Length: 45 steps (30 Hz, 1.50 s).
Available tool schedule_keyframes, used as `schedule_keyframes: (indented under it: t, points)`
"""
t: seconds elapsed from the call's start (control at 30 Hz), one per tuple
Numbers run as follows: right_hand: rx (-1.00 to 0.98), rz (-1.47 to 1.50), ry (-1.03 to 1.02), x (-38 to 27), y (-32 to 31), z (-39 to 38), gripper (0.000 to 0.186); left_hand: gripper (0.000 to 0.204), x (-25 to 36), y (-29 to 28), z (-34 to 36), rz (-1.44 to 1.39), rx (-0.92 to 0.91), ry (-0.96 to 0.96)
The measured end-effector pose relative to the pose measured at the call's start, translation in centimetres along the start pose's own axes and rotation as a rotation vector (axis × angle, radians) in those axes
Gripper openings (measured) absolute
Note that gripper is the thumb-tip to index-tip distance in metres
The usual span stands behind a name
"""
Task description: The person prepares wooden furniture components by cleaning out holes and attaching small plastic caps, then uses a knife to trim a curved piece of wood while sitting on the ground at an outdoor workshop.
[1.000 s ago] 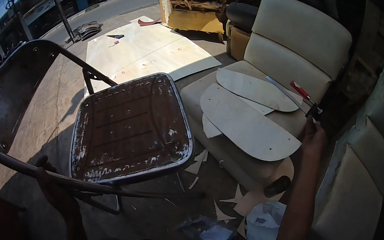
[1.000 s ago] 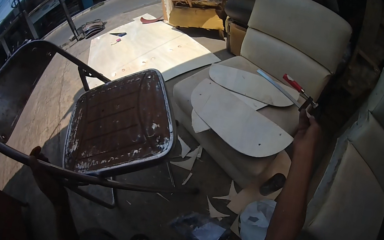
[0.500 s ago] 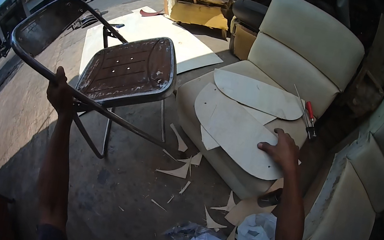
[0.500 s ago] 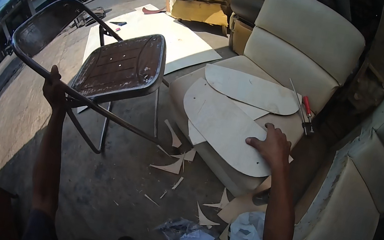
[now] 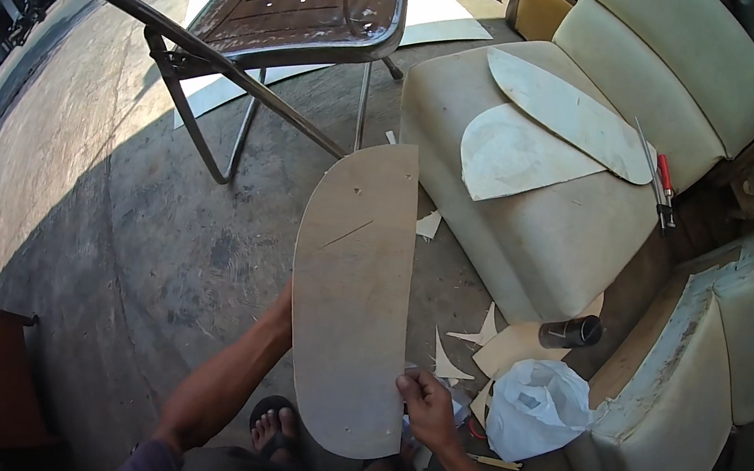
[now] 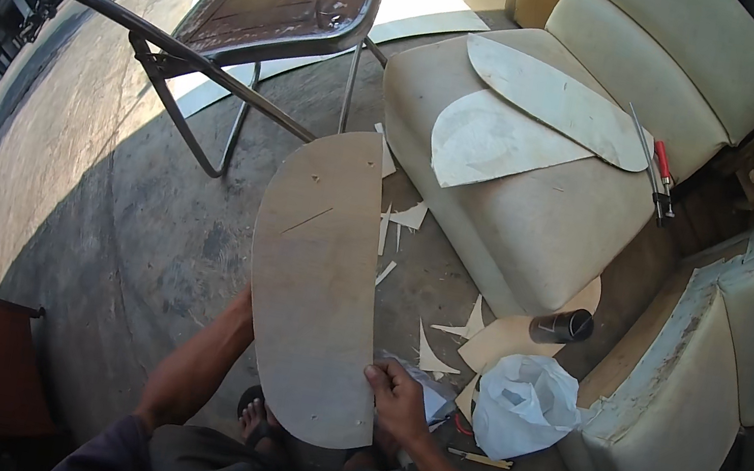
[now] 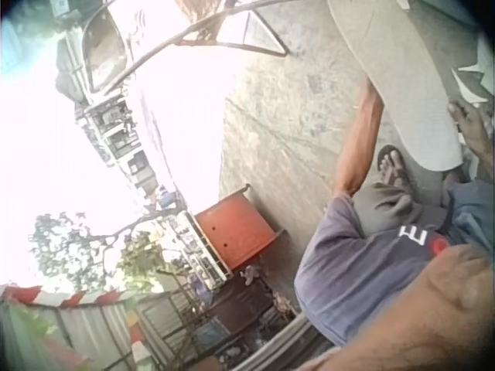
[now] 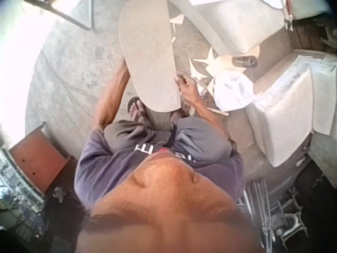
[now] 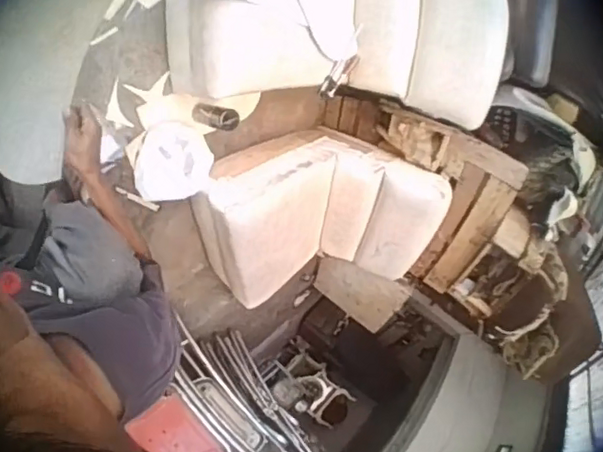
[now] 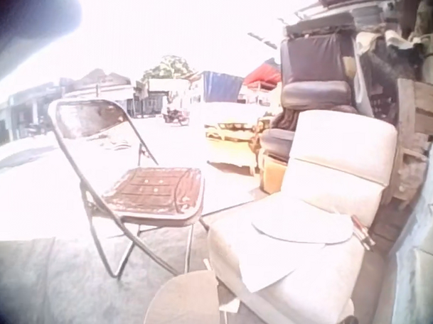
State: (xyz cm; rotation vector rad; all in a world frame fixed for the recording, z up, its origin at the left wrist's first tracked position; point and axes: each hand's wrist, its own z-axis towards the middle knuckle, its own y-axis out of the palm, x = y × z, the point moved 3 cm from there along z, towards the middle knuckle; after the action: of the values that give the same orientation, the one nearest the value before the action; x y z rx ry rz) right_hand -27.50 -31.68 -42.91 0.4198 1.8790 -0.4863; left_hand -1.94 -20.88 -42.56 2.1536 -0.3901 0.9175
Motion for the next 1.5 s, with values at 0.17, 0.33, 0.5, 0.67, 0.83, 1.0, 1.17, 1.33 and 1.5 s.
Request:
schedule_keyframes:
  t: [0.17,0.33,0.5,0.67,0.83,1.0,1.17,1.33,1.5]
  points:
    - [-0.073,-0.228,-0.051,-2.3,1.3,-0.4,0.028,0.1,4.4,0.3,-2.7,-0.155,-0.049,0.233]
    - [-0.413,0.175,0.237,0.0,2.2,-0.5,0.041,0.091,5.7,-4.3,-3.6,0.201,-0.118,0.016]
    - [-0.133,0.444,0.13,1.7,2.9,4.3,0.042,0.082,0.2,-1.8,-3.6,-0.117,-0.279,-0.081]
    - [-0.006,0.058,-0.018,6.2,3.8,5.8,0.041,0.079,-4.2,2.0,-3.8,-0.037,-0.185,-0.242]
    - [0.034,-0.042,-0.041,6.3,4.5,5.9,0.041,0.08,-4.2,1.9,-3.9,-0.007,-0.228,-0.287]
    - [0.048,-0.099,-0.056,6.2,4.5,5.8,0.041,0.085,-2.8,3.1,-4.8,0.027,-0.257,-0.305]
    - [0.05,-0.135,-0.07,6.2,4.3,5.9,0.041,0.087,-1.9,4.1,-5.6,0.071,-0.249,-0.291]
    - [0.051,-0.165,-0.091,6.5,3.7,6.0,0.041,0.087,-1.6,4.3,-6.1,0.037,-0.257,-0.319]
    - [0.054,-0.189,-0.175,5.5,2.2,6.2,0.041,0.084,-0.9,4.2,-5.7,0.046,-0.279,-0.328]
